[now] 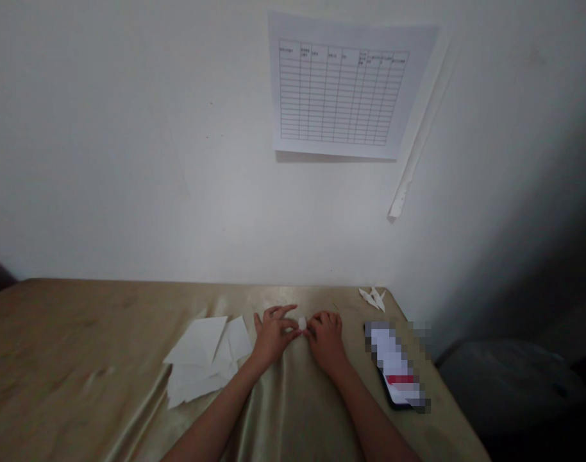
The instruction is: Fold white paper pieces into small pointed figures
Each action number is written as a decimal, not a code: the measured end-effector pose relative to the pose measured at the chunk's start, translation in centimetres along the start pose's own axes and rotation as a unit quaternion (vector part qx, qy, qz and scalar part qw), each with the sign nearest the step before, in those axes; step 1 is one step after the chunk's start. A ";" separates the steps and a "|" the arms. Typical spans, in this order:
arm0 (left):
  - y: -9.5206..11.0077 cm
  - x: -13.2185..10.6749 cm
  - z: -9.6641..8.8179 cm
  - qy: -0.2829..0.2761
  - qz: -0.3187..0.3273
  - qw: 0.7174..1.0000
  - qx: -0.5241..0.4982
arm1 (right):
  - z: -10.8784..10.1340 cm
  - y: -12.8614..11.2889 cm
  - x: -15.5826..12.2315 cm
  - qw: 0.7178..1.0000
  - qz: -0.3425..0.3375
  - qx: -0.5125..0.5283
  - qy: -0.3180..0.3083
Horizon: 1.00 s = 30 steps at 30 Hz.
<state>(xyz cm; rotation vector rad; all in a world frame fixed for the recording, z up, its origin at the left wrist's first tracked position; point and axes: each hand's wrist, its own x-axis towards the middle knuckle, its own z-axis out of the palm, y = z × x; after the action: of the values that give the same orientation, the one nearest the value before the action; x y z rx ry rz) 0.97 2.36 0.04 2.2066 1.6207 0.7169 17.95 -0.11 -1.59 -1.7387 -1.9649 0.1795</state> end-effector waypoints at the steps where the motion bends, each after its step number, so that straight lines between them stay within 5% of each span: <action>1: 0.0 0.0 0.0 0.000 -0.001 1.000 0.001 | 0.1 0.1 0.0 1.000 0.002 0.000 0.000; 30: -0.3 0.0 0.9 -0.002 -0.014 1.000 0.004 | 0.9 0.3 0.2 0.999 0.023 0.017 0.033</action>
<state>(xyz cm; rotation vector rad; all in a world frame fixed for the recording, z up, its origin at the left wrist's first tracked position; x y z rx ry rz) 1.25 2.45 -0.82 2.1857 1.6508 0.6984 17.86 0.34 -2.43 -1.7471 -1.8658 0.1674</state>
